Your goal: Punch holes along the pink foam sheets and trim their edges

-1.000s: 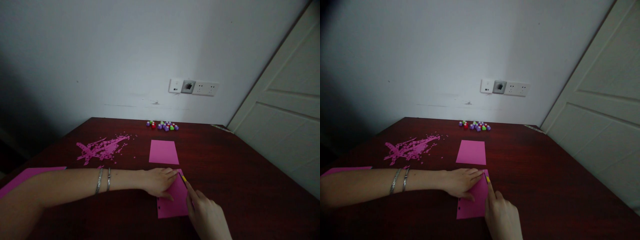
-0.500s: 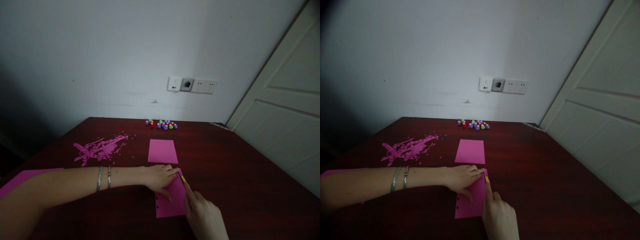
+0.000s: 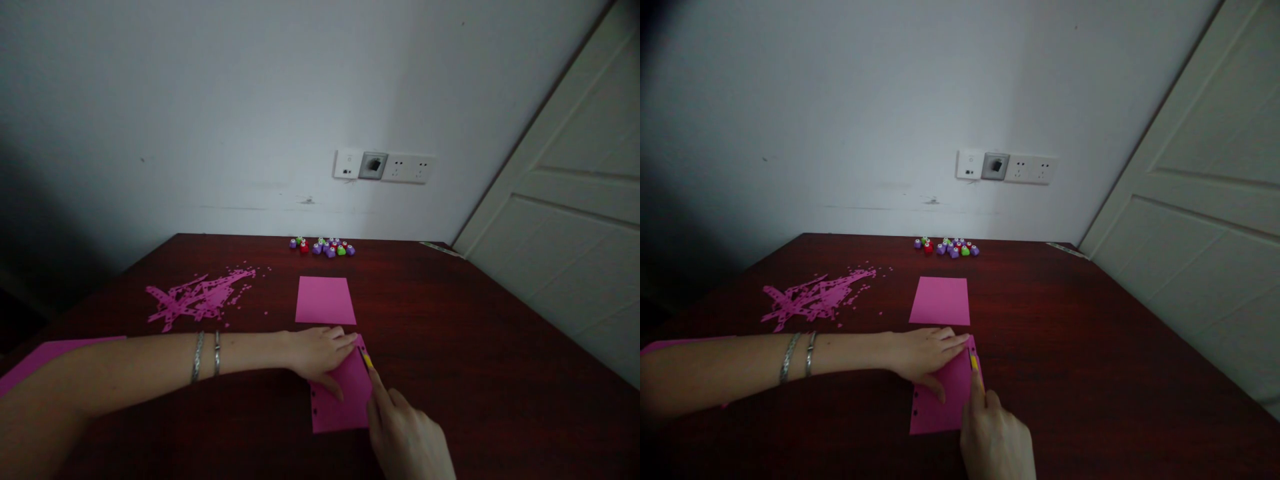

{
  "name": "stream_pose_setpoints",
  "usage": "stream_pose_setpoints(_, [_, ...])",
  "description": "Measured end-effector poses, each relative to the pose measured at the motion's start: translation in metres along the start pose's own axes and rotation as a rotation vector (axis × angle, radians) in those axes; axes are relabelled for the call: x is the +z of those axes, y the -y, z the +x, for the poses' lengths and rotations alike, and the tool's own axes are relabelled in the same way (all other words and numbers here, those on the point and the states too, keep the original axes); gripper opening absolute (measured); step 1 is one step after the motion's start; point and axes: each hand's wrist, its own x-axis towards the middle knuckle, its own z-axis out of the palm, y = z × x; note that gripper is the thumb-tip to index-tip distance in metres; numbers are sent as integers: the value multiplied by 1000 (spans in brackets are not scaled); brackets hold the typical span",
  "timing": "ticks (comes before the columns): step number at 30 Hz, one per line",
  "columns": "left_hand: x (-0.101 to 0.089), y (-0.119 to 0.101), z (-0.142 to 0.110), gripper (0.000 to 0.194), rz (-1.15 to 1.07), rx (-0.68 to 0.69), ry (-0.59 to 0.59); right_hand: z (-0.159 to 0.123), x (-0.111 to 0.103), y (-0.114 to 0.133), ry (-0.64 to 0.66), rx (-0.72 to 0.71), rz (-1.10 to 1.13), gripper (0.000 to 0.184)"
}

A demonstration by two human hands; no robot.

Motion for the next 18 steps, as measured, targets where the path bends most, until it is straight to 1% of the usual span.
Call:
stream_pose_setpoints(7, [3,2,0,77,12,8,-10,-11,10,1,9,36,-6,33])
stream_pose_setpoints(9, [4,2,0,77,10,8,-7,-13,8,1,16,37,-4,32])
stream_pose_setpoints(15, [5,2,1,80,-1,-4,17,-15,-6,3,54,17,-1,31])
stream_pose_setpoints(18, [6,3,1,82,1,13,18,-19,-7,3,51,21,-7,33])
